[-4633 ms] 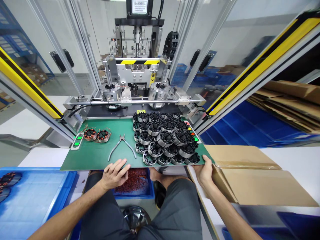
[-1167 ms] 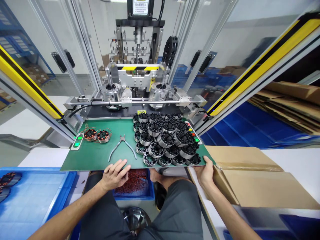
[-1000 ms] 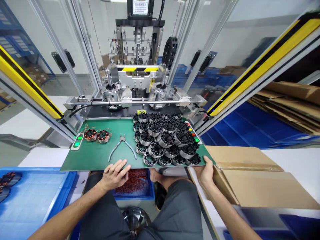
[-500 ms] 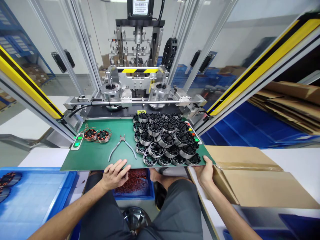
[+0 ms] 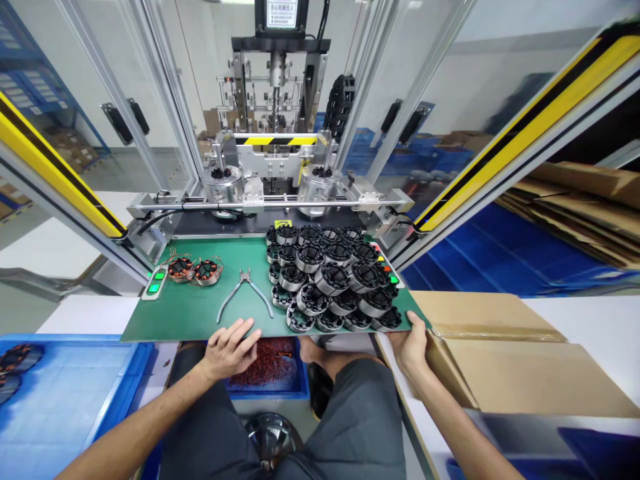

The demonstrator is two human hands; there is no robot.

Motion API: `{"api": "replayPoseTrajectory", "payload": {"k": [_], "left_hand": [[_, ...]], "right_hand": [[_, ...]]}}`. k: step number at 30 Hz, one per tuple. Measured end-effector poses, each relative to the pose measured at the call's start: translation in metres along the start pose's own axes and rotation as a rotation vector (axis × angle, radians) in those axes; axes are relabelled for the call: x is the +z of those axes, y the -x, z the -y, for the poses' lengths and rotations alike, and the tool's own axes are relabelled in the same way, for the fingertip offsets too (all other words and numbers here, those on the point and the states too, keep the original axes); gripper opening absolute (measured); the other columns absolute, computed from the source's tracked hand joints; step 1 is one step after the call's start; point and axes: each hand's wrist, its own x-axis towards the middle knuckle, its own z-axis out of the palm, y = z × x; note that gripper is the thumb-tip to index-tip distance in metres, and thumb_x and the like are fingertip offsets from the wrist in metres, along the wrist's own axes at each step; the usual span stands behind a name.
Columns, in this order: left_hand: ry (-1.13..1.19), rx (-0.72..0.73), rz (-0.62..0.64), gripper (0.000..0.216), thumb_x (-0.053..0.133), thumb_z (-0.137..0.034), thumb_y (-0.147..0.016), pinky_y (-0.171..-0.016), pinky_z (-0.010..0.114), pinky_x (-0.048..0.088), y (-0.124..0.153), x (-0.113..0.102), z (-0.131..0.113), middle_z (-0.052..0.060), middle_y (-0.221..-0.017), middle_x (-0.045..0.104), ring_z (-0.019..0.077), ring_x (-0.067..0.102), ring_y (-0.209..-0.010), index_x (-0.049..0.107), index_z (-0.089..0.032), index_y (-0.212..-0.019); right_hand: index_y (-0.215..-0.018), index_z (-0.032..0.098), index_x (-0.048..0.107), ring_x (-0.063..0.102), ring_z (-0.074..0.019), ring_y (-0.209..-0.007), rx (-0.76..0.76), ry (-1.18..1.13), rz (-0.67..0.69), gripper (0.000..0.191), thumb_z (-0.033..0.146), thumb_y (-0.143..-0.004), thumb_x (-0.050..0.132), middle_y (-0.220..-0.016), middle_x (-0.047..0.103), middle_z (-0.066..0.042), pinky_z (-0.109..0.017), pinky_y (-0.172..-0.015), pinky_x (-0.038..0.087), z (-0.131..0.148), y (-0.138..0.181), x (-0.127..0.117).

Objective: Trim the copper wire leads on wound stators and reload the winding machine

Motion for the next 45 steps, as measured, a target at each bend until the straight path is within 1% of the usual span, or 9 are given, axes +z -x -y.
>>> {"api": "replayPoseTrajectory", "payload": {"k": [5,10,15,20,25,31,34,39,45], "left_hand": [[0.005,-0.008,0.001,0.052,0.090,-0.034,-0.096,-0.131,0.040,0.039,-0.003,-0.001,0.000,0.000,-0.133,0.092,0.0228,0.076,-0.137,0.081,-0.039,-0.147],[0.005,-0.004,-0.005,0.047,0.089,-0.034,-0.098,-0.129,0.039,0.040,-0.006,-0.002,-0.001,0.001,-0.129,0.092,0.0224,0.076,-0.136,0.082,-0.037,-0.144],[-0.006,-0.006,-0.001,0.043,0.087,-0.035,-0.099,-0.130,0.041,0.039,-0.006,-0.003,-0.001,0.000,-0.131,0.092,0.0236,0.077,-0.134,0.083,-0.039,-0.142],[0.012,-0.001,-0.011,0.039,0.086,-0.033,-0.101,-0.132,0.039,0.038,-0.009,-0.003,-0.001,0.002,-0.126,0.093,0.0222,0.076,-0.135,0.084,-0.035,-0.140],[0.015,-0.006,-0.035,0.032,0.082,-0.033,-0.105,-0.134,0.038,0.036,-0.013,-0.003,-0.002,0.002,-0.123,0.093,0.0202,0.077,-0.123,0.084,-0.034,-0.137],[0.015,-0.008,-0.029,0.034,0.082,-0.033,-0.104,-0.135,0.038,0.036,-0.014,-0.004,-0.002,0.002,-0.123,0.093,0.0206,0.077,-0.125,0.084,-0.034,-0.138],[0.014,-0.008,-0.032,0.033,0.081,-0.033,-0.105,-0.135,0.038,0.036,-0.015,-0.004,-0.002,0.001,-0.122,0.094,0.0210,0.078,-0.120,0.084,-0.034,-0.137],[0.011,-0.008,-0.044,0.029,0.079,-0.033,-0.107,-0.135,0.039,0.035,-0.015,-0.004,-0.003,0.001,-0.122,0.094,0.0209,0.079,-0.115,0.084,-0.035,-0.136],[0.010,-0.006,-0.032,0.032,0.081,-0.033,-0.105,-0.130,0.039,0.038,-0.012,-0.003,-0.002,0.001,-0.123,0.093,0.0215,0.077,-0.121,0.085,-0.034,-0.137]], "right_hand": [[-0.113,0.029,0.082,0.079,-0.0347,-0.135,0.017,-0.021,-0.012,0.052,0.061,-0.072,0.083,-0.124,0.090,-0.006,-0.048,-0.108,0.073,0.002,0.001,0.000],[-0.116,0.027,0.082,0.079,-0.0354,-0.136,0.019,-0.024,-0.020,0.057,0.062,-0.070,0.084,-0.124,0.090,-0.006,-0.050,-0.108,0.074,0.002,0.001,0.001],[-0.116,0.029,0.083,0.079,-0.0347,-0.137,0.025,-0.019,-0.004,0.056,0.063,-0.072,0.083,-0.126,0.090,-0.005,-0.048,-0.108,0.074,0.003,0.002,0.001],[-0.116,0.028,0.083,0.078,-0.0351,-0.138,0.019,-0.029,-0.008,0.055,0.062,-0.072,0.083,-0.125,0.090,-0.006,-0.047,-0.107,0.074,0.002,0.002,0.001],[-0.120,0.029,0.083,0.079,-0.0348,-0.137,0.014,-0.040,0.013,0.056,0.061,-0.074,0.083,-0.130,0.090,-0.005,-0.048,-0.106,0.075,0.001,0.000,-0.001],[-0.117,0.029,0.082,0.079,-0.0343,-0.137,0.019,-0.019,0.007,0.053,0.061,-0.074,0.083,-0.126,0.090,-0.005,-0.047,-0.104,0.075,-0.001,-0.003,-0.004],[-0.118,0.028,0.081,0.079,-0.0355,-0.138,0.013,-0.029,0.015,0.054,0.061,-0.075,0.084,-0.124,0.090,-0.006,-0.048,-0.107,0.075,-0.001,-0.002,-0.004],[-0.119,0.028,0.081,0.080,-0.0352,-0.135,0.023,-0.021,0.004,0.056,0.062,-0.075,0.082,-0.123,0.090,-0.006,-0.050,-0.108,0.074,-0.002,-0.002,-0.004],[-0.122,0.026,0.081,0.079,-0.0357,-0.136,0.003,-0.024,0.004,0.059,0.062,-0.075,0.083,-0.124,0.090,-0.008,-0.049,-0.109,0.073,-0.003,-0.002,-0.003]]}}
